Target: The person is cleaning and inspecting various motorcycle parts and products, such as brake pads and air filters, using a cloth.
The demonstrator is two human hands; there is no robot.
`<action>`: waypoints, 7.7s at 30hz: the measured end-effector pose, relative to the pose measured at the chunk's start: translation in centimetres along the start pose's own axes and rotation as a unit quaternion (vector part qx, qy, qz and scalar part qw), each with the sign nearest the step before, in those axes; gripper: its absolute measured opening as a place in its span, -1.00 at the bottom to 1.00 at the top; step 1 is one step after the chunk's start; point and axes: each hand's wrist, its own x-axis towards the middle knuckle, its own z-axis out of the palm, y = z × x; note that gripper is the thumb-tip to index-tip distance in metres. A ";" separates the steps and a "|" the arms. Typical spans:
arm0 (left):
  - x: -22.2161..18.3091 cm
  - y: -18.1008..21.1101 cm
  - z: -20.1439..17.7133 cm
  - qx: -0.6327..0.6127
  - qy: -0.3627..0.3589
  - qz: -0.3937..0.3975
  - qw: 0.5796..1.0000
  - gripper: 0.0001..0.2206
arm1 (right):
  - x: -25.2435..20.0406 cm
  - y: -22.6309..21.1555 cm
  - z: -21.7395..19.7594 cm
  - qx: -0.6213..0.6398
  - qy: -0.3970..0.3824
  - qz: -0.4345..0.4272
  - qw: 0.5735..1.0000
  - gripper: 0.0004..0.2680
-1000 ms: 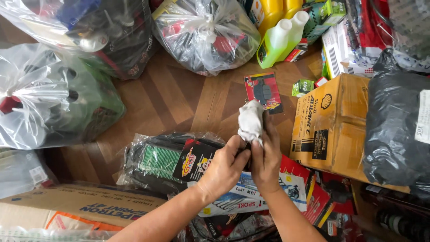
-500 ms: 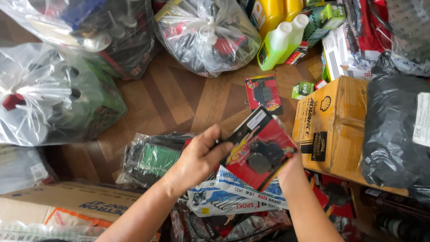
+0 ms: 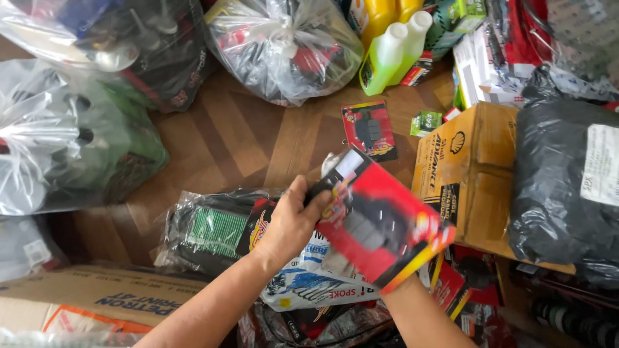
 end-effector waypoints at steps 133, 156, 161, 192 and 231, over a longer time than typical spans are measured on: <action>-3.6 1.4 -5.5 -0.036 0.035 -0.132 0.990 -0.69 | 0.1 -0.6 2.2 -0.024 -0.035 -0.105 0.994 -0.67; -1.6 -3.4 -3.2 -0.110 -0.078 -0.204 0.970 -0.70 | -1.8 -8.4 -5.9 -0.319 0.116 -0.032 0.940 -0.66; -1.2 -7.1 -5.0 0.123 -0.353 -0.283 0.883 -0.48 | -2.9 -8.7 -6.2 -0.724 0.183 0.132 0.652 -0.65; 3.3 -7.9 0.6 0.551 -0.387 0.118 0.730 0.06 | -6.6 6.6 -17.4 -0.917 -0.096 -0.249 0.297 -0.38; -37.1 11.6 -33.4 0.281 -0.102 -0.367 0.881 -0.66 | -27.3 -5.4 35.0 -0.635 0.270 0.135 0.711 -0.65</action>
